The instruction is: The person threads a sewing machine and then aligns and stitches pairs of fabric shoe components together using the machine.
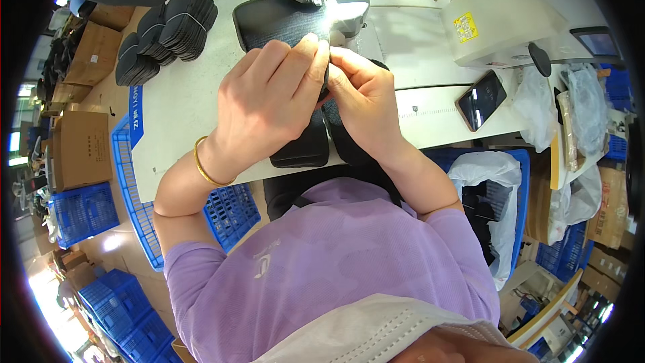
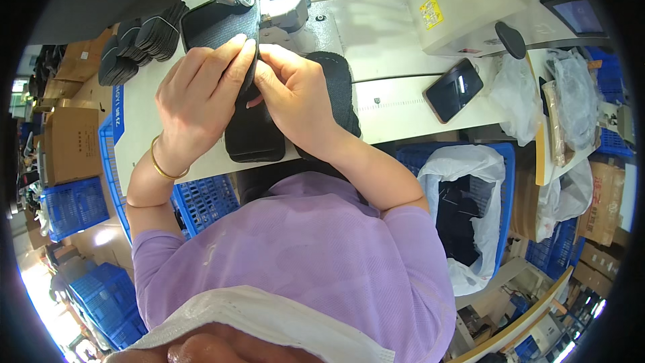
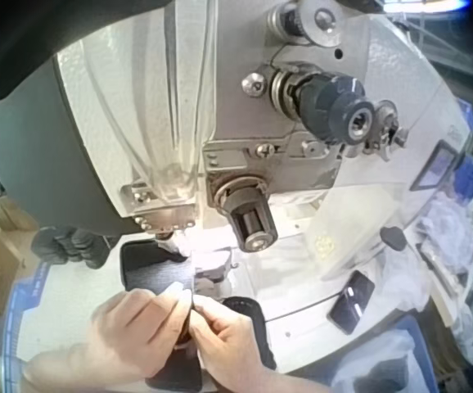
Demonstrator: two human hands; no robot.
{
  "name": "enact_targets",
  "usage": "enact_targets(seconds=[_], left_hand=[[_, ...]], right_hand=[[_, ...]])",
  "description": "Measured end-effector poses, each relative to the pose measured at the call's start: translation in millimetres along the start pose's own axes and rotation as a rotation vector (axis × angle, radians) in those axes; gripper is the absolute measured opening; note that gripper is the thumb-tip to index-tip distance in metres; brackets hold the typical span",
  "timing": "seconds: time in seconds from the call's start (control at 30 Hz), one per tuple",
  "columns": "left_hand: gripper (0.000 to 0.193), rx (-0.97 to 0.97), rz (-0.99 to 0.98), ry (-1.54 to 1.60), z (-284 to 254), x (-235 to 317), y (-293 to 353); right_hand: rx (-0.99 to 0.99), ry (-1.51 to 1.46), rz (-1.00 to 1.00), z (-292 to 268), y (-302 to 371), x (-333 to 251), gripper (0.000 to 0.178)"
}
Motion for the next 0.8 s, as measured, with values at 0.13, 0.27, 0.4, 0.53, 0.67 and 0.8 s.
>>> enact_targets(seconds=[0.13, 0.27, 0.4, 0.53, 0.67, 0.8], left_hand=[[0.04, -0.053, -0.087, 0.025, 4, -5, -4], [0.037, -0.035, -0.077, 0.007, 11, -15, -5], [0.034, -0.022, -0.08, -0.03, 18, -20, -6], [0.034, -0.056, -0.108, -0.035, 15, -20, -5], [0.032, -0.006, -0.183, 0.062, 12, -18, -1], [0.038, 0.366, -0.383, 0.219, 14, -25, 25]], right_hand=[[0.015, -0.023, -0.05, -2, -11, 2, 0.023], [0.021, -0.006, -0.05, -4, -20, 1, 0.023], [0.035, -0.061, -0.056, -3, -28, 0, 0.022], [0.002, -0.037, -0.053, -7, -29, 1, 0.023], [0.026, 0.039, -0.037, -8, -22, -3, 0.024], [0.266, 0.312, -0.252, -29, -12, 12, 0.022]])
Point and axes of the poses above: each hand's wrist, its own y-axis away from the middle knuckle, its own z-axis out of the palm, x = y × z, the point moved 2 cm from there along -y, towards the middle knuckle, and after that the axes turned 15 degrees about z, right-handed, at the moved point
